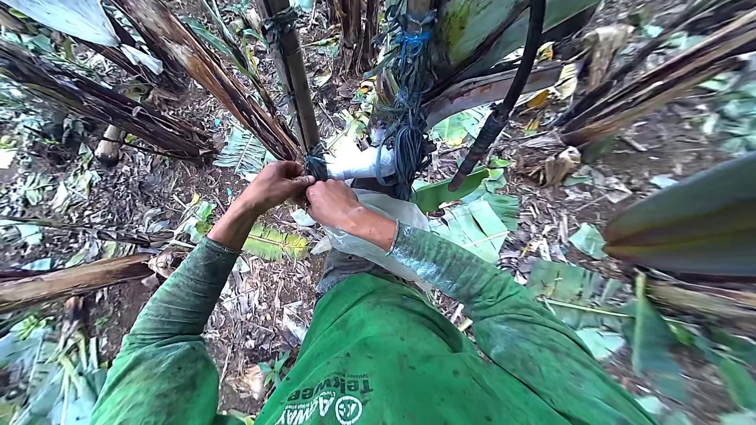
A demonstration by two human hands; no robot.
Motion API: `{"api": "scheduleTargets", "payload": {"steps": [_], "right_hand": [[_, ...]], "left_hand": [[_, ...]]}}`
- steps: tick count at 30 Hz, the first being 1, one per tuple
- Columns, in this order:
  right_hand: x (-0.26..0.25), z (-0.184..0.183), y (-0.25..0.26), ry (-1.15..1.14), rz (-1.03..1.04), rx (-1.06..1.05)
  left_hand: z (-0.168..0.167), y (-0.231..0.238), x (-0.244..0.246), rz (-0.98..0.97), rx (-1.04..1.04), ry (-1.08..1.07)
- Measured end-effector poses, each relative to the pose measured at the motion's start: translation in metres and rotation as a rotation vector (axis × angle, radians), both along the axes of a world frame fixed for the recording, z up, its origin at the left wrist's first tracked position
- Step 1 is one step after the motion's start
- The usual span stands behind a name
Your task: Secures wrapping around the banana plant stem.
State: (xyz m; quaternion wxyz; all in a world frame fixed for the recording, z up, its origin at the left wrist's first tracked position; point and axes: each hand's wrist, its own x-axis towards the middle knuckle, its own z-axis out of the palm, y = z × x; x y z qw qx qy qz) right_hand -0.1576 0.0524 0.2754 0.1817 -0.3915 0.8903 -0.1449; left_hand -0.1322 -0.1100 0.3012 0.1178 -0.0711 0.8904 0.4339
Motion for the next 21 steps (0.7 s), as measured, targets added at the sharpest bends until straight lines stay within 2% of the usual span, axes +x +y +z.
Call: {"api": "scheduleTargets", "payload": {"steps": [9, 12, 15, 21], "right_hand": [[0.001, -0.004, 0.001, 0.014, 0.003, -0.033], [0.002, -0.014, 0.003, 0.050, -0.004, -0.117], [-0.004, -0.020, 0.001, 0.044, 0.010, -0.082], [-0.009, -0.009, 0.000, -0.019, 0.043, 0.012]], "left_hand": [[0.007, 0.005, 0.002, 0.042, -0.223, 0.046], [0.004, 0.015, 0.014, 0.071, -0.442, 0.184], [0.004, 0.029, 0.040, 0.070, -0.652, 0.432], [-0.005, 0.013, 0.067, 0.043, -0.550, 0.512]]}}
